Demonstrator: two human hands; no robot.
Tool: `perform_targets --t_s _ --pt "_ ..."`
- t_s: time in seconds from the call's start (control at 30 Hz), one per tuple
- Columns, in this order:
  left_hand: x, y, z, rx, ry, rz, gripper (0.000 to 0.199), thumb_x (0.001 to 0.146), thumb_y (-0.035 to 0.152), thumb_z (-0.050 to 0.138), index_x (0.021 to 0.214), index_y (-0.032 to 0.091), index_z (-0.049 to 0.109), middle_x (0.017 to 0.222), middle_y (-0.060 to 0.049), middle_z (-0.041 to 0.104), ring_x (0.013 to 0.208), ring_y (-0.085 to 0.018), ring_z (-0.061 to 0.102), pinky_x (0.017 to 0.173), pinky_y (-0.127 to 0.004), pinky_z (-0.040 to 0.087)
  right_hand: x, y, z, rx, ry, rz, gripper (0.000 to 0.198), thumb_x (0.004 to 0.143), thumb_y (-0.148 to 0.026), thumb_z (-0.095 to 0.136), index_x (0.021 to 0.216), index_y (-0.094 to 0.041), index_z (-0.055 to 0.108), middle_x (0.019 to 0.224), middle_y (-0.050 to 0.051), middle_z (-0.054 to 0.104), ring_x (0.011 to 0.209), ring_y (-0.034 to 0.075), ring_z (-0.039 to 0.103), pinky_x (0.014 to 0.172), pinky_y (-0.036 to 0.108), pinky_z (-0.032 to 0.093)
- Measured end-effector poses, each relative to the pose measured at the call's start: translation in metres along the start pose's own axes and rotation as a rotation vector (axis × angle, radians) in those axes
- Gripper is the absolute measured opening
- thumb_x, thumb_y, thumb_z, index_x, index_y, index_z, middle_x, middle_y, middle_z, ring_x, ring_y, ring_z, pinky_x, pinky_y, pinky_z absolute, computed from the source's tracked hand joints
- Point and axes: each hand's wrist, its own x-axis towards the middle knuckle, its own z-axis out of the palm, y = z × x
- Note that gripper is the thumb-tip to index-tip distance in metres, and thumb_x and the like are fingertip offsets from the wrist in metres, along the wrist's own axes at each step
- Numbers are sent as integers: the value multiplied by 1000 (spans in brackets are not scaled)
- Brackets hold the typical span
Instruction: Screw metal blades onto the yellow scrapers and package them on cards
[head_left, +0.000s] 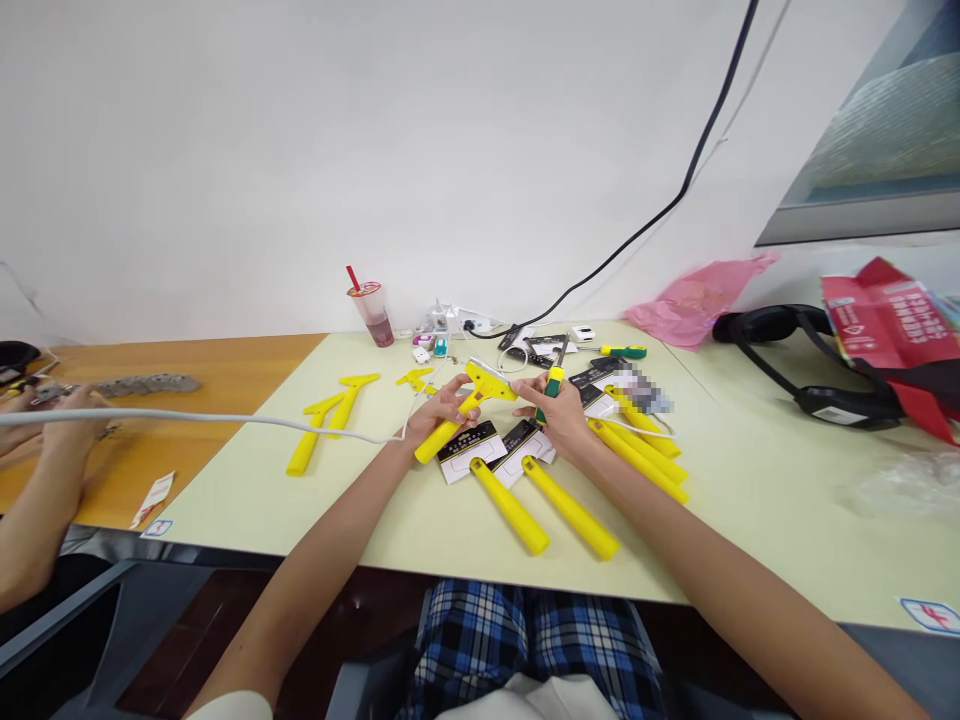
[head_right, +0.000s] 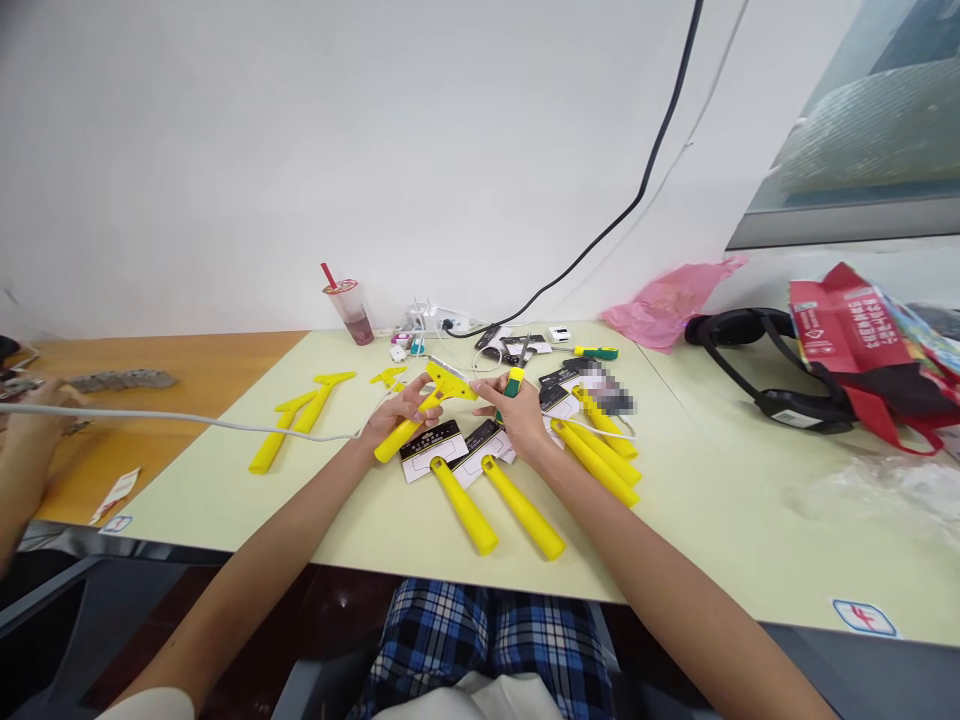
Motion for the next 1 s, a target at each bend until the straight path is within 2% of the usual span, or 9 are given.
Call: perform_targets --t_s 0.23,0.37,0.5,0.77,1.0 --pt "-3 4 3 8 -38 -23 72 51 -1 76 118 25 64 100 -2 71 68 -11 62 64 -25 52 4 -6 -3 -61 3 -47 67 47 -40 110 68 -24 49 72 -1 68 75 19 68 58 31 66" --pt "-4 3 1 -30 -44 -33 72 52 -4 75 118 25 65 102 -4 71 69 -12 60 63 -25 50 5 -11 -4 -135 -45 -90 67 52 -49 109 69 -25 49 79 2 74 76 20 69 61 34 68" --pt "-4 2 0 -81 -18 -28 71 53 -5 72 118 24 66 113 -7 73 70 -11 58 64 -25 48 3 -15 -3 -187 -92 -131 67 56 -55 106 69 -25 47 84 4 77 74 19 68 64 37 68" --pt "-2 1 -3 -71 7 -19 72 53 -3 69 119 24 65 108 -5 71 72 -12 58 64 -24 45 6 -17 -7 -180 -139 -104 66 56 -51 106 70 -25 47 88 4 79 71 18 69 73 42 69" --pt "-3 2 -3 -65 6 -46 80 53 -2 66 128 26 65 128 -9 71 71 -11 57 64 -26 46 8 -28 -14 -286 -234 -127 61 62 -47 103 69 -23 48 94 6 79 75 18 69 77 40 66"
